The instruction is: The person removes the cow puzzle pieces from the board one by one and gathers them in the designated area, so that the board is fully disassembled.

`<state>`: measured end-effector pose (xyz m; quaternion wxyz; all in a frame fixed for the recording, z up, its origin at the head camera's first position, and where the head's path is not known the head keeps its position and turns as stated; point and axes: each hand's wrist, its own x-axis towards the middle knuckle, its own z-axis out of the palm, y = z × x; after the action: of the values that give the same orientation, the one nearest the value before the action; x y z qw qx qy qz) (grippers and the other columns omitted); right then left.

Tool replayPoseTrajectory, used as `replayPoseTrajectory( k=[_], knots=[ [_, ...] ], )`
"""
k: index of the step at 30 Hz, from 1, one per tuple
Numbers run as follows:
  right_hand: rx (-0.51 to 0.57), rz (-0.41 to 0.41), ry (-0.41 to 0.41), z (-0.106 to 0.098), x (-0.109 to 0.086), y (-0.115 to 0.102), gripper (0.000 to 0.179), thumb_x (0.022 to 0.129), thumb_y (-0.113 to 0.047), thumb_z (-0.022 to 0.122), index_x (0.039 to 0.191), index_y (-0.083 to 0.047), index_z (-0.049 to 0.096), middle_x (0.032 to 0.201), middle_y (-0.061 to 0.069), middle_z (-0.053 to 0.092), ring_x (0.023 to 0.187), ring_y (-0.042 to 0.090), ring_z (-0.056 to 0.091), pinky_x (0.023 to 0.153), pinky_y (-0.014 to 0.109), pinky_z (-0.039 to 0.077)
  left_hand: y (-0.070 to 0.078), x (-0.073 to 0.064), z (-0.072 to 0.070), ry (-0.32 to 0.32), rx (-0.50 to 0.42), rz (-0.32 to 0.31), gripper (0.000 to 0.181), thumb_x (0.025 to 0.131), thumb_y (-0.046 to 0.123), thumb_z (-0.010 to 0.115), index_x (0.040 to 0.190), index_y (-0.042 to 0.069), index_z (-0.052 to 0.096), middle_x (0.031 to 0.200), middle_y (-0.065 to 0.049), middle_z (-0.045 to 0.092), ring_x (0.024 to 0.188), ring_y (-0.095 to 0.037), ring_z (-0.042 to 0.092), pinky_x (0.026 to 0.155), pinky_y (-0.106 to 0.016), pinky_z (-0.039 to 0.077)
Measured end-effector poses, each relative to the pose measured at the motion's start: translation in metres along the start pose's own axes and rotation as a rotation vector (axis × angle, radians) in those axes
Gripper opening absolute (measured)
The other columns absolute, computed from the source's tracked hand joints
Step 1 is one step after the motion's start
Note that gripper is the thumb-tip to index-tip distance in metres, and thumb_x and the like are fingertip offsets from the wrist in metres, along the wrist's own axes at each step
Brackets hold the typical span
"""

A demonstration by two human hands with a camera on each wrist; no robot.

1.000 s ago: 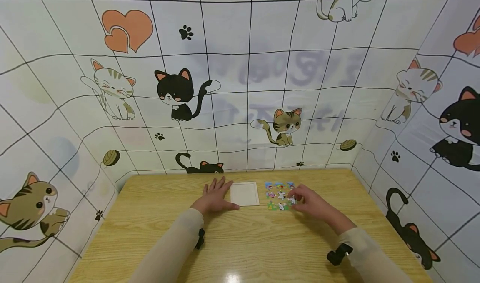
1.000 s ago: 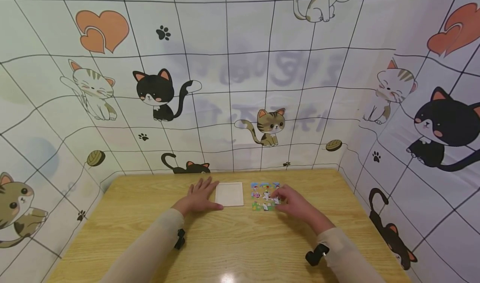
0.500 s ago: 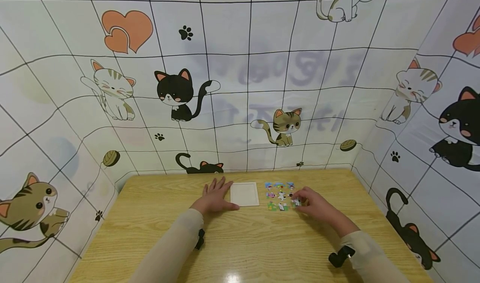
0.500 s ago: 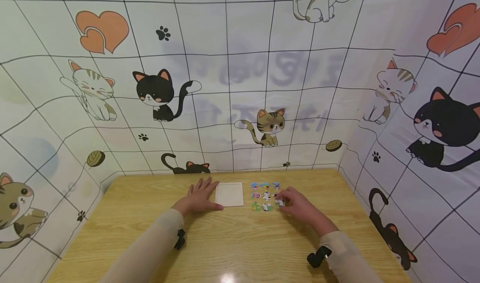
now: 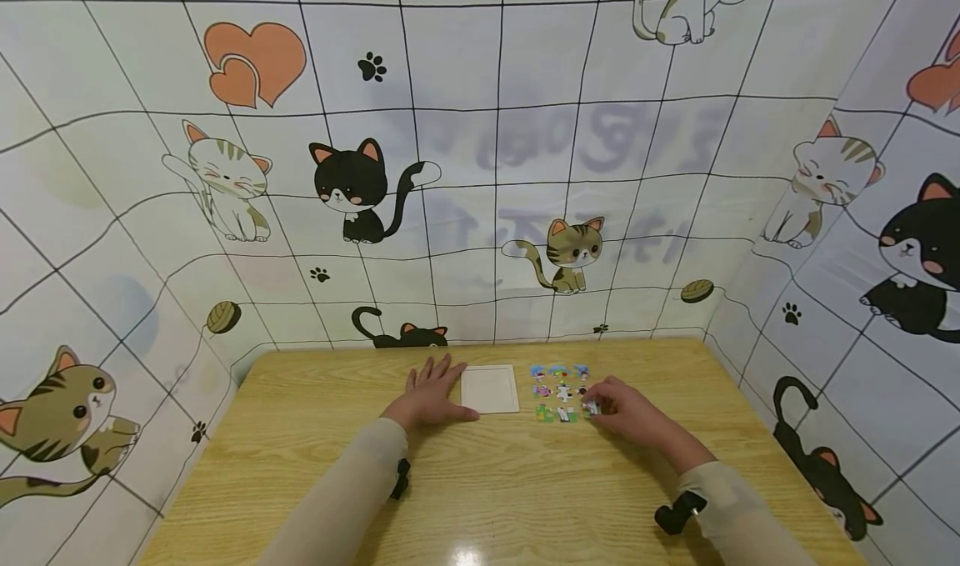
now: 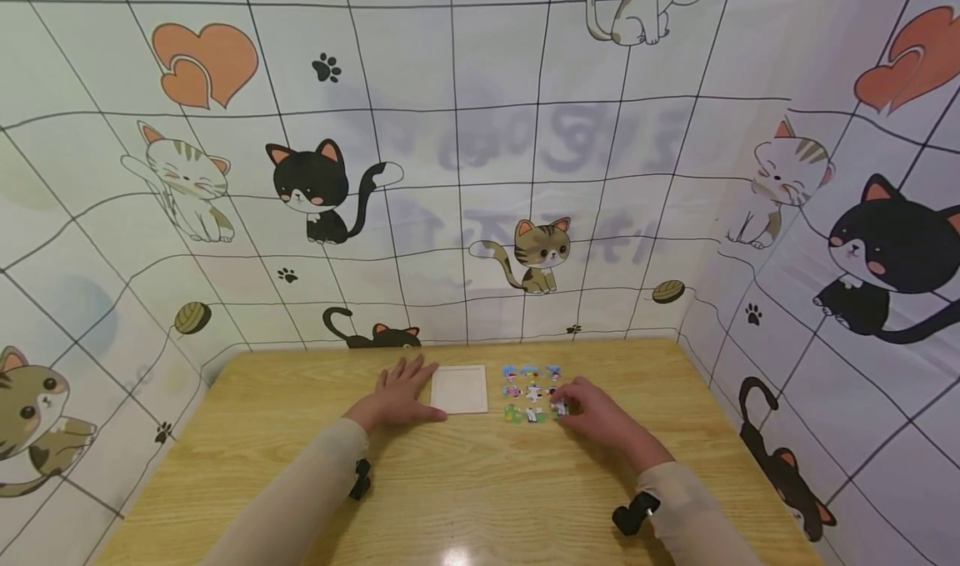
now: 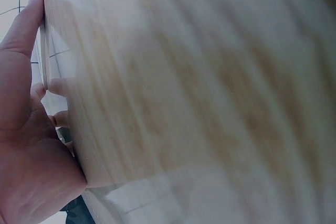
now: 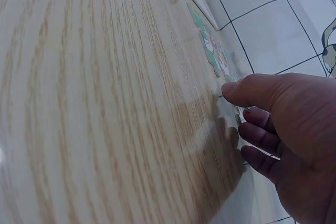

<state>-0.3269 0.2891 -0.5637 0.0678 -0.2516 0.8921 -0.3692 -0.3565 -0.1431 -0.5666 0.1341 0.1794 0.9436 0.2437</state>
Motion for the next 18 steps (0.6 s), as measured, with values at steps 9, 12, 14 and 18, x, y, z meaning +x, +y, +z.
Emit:
replayPoseTrajectory(
  k=[9, 12, 14, 18],
  knots=[
    [-0.006, 0.007, -0.028, -0.0006, 0.0009, -0.0004, 0.022, 0.102, -0.006, 0.08, 0.123, -0.007, 0.075, 0.109, 0.006, 0.059, 0.096, 0.021, 0.056, 0.08, 0.032, 0.051, -0.0024, 0.0024, 0.0019, -0.004, 0.003, -0.006, 0.113, 0.091, 0.072, 0.08, 0.178, 0.023, 0.026, 0.186, -0.013, 0.005, 0.17, -0.045, -0.004, 0.129, -0.073, -0.005],
    [-0.004, 0.021, -0.038, -0.0009, 0.0015, 0.0004, 0.021, 0.102, -0.008, 0.081, 0.123, -0.008, 0.076, 0.109, 0.005, 0.059, 0.096, 0.02, 0.056, 0.08, 0.031, 0.051, -0.0023, 0.0022, 0.0024, -0.003, 0.006, -0.005, 0.113, 0.091, 0.072, 0.08, 0.178, 0.023, 0.026, 0.186, -0.014, 0.006, 0.17, -0.045, -0.004, 0.129, -0.074, -0.005],
    [-0.004, 0.027, -0.042, -0.0014, 0.0018, 0.0005, 0.021, 0.102, -0.008, 0.081, 0.123, -0.008, 0.076, 0.109, 0.005, 0.059, 0.097, 0.021, 0.056, 0.081, 0.031, 0.051, -0.0017, 0.0014, 0.0021, -0.005, 0.008, -0.005, 0.113, 0.091, 0.072, 0.079, 0.178, 0.023, 0.026, 0.186, -0.014, 0.005, 0.17, -0.045, -0.004, 0.129, -0.073, -0.005],
    [-0.013, 0.03, -0.049, -0.0021, 0.0023, 0.0003, 0.021, 0.102, -0.008, 0.081, 0.123, -0.007, 0.075, 0.109, 0.006, 0.059, 0.098, 0.023, 0.056, 0.082, 0.032, 0.051, -0.0008, 0.001, 0.0015, -0.007, 0.006, -0.004, 0.112, 0.092, 0.071, 0.079, 0.178, 0.024, 0.026, 0.186, -0.014, 0.005, 0.17, -0.045, -0.004, 0.129, -0.073, -0.006]
  ],
)
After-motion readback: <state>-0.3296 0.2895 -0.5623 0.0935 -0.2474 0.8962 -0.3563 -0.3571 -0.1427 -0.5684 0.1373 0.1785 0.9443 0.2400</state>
